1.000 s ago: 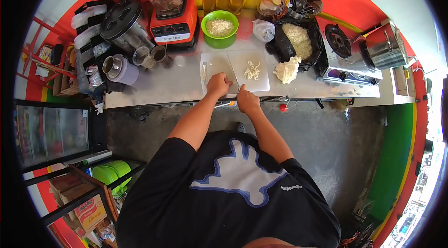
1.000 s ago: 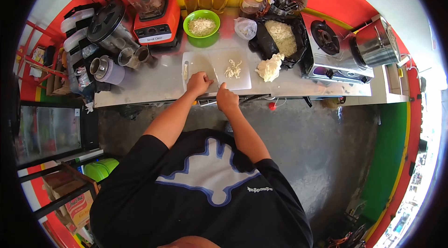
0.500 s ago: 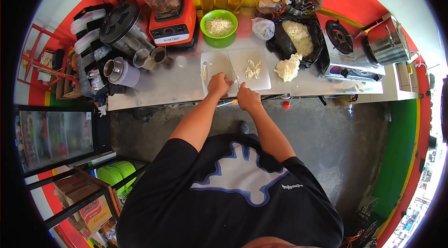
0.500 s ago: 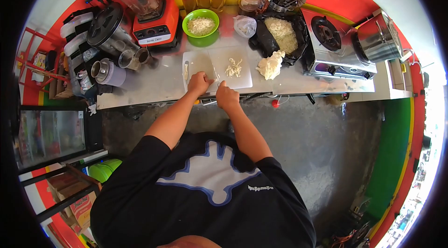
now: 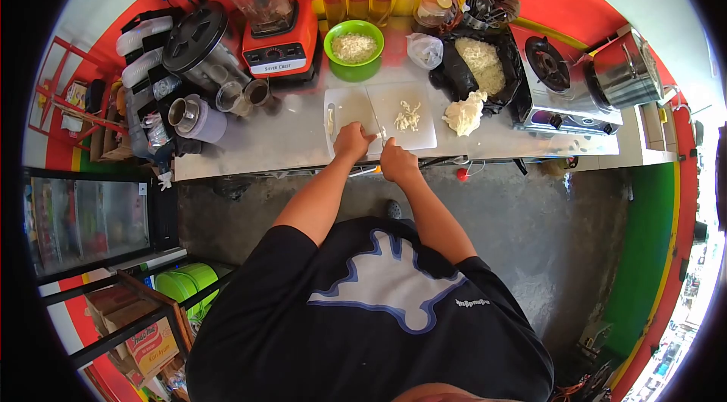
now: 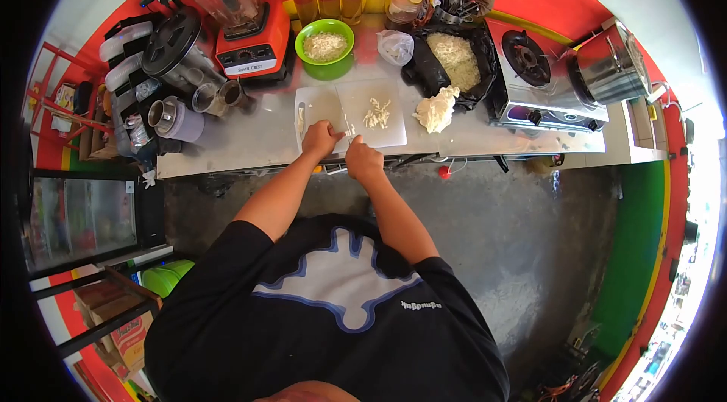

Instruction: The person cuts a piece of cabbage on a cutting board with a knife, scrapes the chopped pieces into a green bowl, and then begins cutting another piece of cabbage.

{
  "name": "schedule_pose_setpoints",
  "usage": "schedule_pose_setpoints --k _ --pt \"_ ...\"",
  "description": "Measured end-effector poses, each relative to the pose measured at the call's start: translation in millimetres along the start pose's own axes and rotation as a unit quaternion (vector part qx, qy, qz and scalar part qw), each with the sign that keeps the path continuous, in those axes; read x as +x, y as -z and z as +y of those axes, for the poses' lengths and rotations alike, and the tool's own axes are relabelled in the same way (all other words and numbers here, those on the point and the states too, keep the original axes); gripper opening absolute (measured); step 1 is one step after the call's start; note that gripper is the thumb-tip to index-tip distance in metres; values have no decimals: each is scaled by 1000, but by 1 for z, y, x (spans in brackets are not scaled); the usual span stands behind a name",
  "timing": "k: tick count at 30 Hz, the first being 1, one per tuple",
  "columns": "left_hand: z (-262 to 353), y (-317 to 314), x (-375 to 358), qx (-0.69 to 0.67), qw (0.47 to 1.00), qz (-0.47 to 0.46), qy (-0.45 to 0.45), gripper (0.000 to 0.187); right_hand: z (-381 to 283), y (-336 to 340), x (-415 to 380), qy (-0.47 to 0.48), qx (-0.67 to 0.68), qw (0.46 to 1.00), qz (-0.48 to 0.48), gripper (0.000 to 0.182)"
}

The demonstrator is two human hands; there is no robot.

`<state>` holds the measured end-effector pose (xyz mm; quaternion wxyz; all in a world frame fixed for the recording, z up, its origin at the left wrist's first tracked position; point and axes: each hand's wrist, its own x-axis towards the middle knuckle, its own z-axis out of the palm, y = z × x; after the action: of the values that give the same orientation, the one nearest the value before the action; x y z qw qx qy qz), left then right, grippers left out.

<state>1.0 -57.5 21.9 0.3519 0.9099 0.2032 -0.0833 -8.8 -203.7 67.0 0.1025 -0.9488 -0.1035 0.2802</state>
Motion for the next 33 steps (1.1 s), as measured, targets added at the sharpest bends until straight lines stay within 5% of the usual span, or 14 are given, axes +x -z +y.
schedule_pose_setpoints --k 33 --pt "-14 -8 -5 -11 1000 12 -19 36 1 -9 18 -2 30 999 39 28"
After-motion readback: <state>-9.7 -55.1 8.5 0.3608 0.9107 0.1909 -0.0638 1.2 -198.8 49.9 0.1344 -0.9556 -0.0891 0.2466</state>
